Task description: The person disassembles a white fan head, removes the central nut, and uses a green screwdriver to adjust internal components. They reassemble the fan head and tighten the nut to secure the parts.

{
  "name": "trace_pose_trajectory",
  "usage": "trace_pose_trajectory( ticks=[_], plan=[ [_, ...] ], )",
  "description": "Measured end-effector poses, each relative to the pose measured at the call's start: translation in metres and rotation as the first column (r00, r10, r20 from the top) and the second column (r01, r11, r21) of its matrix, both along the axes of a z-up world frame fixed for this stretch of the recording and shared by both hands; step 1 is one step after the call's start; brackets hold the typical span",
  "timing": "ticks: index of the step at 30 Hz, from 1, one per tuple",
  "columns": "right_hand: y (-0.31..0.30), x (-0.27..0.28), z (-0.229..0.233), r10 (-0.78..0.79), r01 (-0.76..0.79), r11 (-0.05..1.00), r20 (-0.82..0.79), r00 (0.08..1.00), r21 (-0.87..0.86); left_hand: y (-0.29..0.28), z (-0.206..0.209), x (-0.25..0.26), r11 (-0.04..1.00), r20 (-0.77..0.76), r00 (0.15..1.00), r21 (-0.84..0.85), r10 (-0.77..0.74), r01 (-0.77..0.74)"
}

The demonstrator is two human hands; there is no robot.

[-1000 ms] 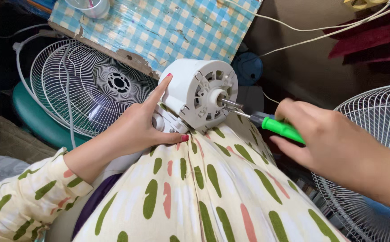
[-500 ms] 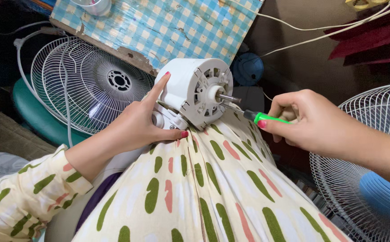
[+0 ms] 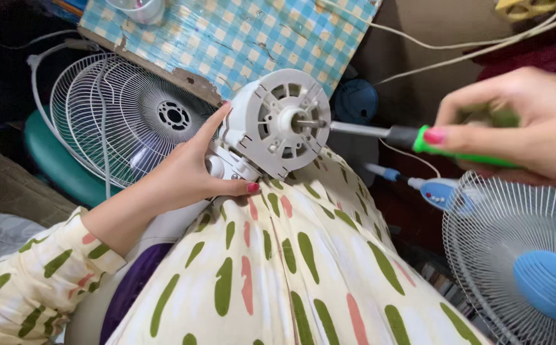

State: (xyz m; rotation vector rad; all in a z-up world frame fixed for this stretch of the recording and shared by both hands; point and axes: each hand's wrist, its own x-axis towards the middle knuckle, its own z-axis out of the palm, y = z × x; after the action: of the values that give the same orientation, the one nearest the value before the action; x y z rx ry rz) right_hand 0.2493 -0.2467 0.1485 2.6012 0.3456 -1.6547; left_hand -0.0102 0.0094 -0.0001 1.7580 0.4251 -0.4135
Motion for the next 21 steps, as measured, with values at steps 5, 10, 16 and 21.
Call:
trace_pose_trajectory(
  ticks=[5, 10, 16, 21],
  plan=[
    [0.009, 0.057, -0.039, 0.471, -0.469, 0.876, 0.401, 0.786, -0.110, 0.017, 0.003, -0.003, 0.926, -0.129, 0.958, -0.253, 0.256, -0.281],
    [0.032, 0.087, -0.155, 0.620, -0.694, 0.715, 0.533, 0.576, -0.083, 0.032, 0.031, -0.013, 0.900, -0.080, 0.914, -0.161, 0.397, -0.405],
    [0.091, 0.091, -0.381, 0.245, -0.605, 0.670, 0.641, 0.727, 0.430, 0.032, 0.044, -0.028, 0.733, 0.064, 0.801, -0.452, 0.596, -0.509],
    [0.100, 0.035, -0.486, -0.156, -0.299, 0.736, 0.581, 0.799, 0.608, 0.022, 0.035, -0.052, 0.688, -0.039, 0.748, -0.365, 0.662, -0.628]
  ],
)
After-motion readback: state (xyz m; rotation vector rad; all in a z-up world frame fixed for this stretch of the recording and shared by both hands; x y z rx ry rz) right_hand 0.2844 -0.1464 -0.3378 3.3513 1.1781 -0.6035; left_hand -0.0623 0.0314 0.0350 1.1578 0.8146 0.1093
